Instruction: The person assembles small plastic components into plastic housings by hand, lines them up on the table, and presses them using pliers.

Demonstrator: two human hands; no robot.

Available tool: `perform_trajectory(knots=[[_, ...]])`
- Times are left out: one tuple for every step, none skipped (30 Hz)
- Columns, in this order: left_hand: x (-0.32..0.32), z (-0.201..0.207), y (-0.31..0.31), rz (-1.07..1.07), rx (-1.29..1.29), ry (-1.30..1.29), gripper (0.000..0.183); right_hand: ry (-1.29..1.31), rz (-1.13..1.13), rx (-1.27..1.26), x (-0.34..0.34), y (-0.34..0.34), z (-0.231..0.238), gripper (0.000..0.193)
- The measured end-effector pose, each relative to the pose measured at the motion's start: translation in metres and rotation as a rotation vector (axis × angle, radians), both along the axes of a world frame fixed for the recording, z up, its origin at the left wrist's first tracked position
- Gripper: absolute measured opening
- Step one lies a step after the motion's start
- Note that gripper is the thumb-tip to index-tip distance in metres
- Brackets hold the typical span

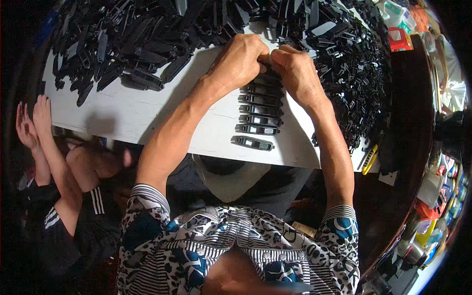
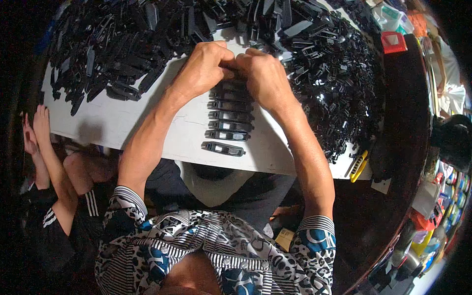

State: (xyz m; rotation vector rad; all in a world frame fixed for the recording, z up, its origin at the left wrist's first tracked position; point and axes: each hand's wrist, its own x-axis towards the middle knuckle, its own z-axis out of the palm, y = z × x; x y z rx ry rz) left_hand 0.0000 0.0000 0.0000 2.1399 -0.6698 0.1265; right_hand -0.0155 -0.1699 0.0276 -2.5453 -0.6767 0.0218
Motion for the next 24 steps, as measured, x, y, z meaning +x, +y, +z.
perform_trajectory(knots=[[-0.001, 0.003, 0.002, 0.002, -0.005, 0.019, 0.014, -0.016, -0.020, 0.029, -0.003, 0.001, -0.001, 0.022], [-0.001, 0.005, 0.003, 0.004, -0.009, 0.038, 0.017, -0.033, -0.041, 0.058, -0.005, 0.002, -0.001, 0.019], [-0.001, 0.004, 0.005, -0.005, -0.005, 0.033, 0.017, -0.038, -0.050, 0.062, -0.007, 0.004, -0.002, 0.019], [-0.001, 0.000, 0.006, 0.003, -0.003, 0.023, 0.017, -0.064, -0.058, 0.045, -0.009, 0.006, -0.003, 0.017], [-0.001, -0.001, 0.007, 0.011, -0.003, 0.013, 0.018, -0.090, -0.065, 0.025, -0.010, 0.007, -0.005, 0.015], [-0.002, 0.002, 0.007, 0.003, 0.018, 0.037, 0.017, -0.138, -0.036, 0.033, -0.009, 0.008, -0.009, 0.013], [-0.004, 0.003, 0.006, 0.003, 0.018, 0.028, 0.017, -0.143, -0.003, -0.027, -0.008, 0.006, -0.005, 0.013], [-0.006, 0.001, 0.005, 0.006, 0.029, 0.048, 0.017, -0.083, 0.001, -0.016, -0.004, 0.001, -0.004, 0.011], [-0.008, 0.001, 0.007, 0.012, 0.047, 0.071, 0.016, -0.021, 0.009, 0.002, 0.001, -0.003, -0.004, 0.009], [-0.008, 0.002, 0.007, 0.027, 0.046, 0.058, 0.015, -0.067, -0.049, 0.106, 0.006, -0.012, -0.005, 0.010], [-0.008, 0.005, 0.007, 0.029, 0.046, 0.053, 0.015, -0.177, -0.003, 0.092, 0.012, -0.027, 0.001, 0.014], [-0.008, 0.007, 0.005, 0.010, 0.045, 0.102, 0.014, -0.162, -0.123, 0.056, 0.010, -0.032, 0.013, 0.018], [-0.009, 0.010, 0.005, -0.002, 0.049, 0.150, 0.013, -0.147, -0.238, 0.026, 0.008, -0.034, 0.022, 0.023], [-0.010, 0.014, 0.006, -0.016, 0.065, 0.233, 0.011, -0.143, -0.234, 0.027, 0.008, -0.034, 0.022, 0.023], [-0.010, 0.018, 0.006, -0.015, 0.063, 0.234, 0.011, -0.193, -0.217, -0.090, 0.008, -0.036, 0.023, 0.024], [-0.010, 0.023, 0.005, -0.007, 0.091, 0.271, 0.011, -0.243, -0.199, -0.207, 0.008, -0.037, 0.023, 0.026], [-0.010, 0.024, 0.005, 0.001, 0.119, 0.308, 0.011, -0.242, -0.198, -0.209, 0.008, -0.037, 0.020, 0.026], [-0.009, 0.021, 0.005, 0.004, 0.119, 0.307, 0.011, -0.315, -0.160, -0.319, 0.008, -0.035, 0.016, 0.027], [-0.007, 0.013, 0.006, 0.011, 0.094, 0.202, 0.012, -0.390, -0.123, -0.430, 0.009, -0.033, 0.012, 0.029], [-0.007, 0.008, 0.006, 0.017, 0.070, 0.097, 0.012, -0.425, -0.110, -0.477, 0.010, -0.032, 0.010, 0.026], [-0.007, 0.005, 0.005, 0.017, 0.070, 0.095, 0.012, -0.426, -0.111, -0.476, 0.010, -0.030, 0.007, 0.026], [-0.007, 0.004, 0.005, 0.025, 0.059, 0.088, 0.012, -0.427, -0.099, -0.481, 0.010, -0.026, 0.005, 0.025], [-0.007, 0.002, 0.005, 0.034, 0.048, 0.081, 0.011, -0.428, -0.088, -0.485, 0.009, -0.024, 0.004, 0.024], [-0.006, 0.001, 0.004, 0.033, 0.047, 0.077, 0.011, -0.405, -0.082, -0.470, 0.009, -0.024, 0.006, 0.021]])
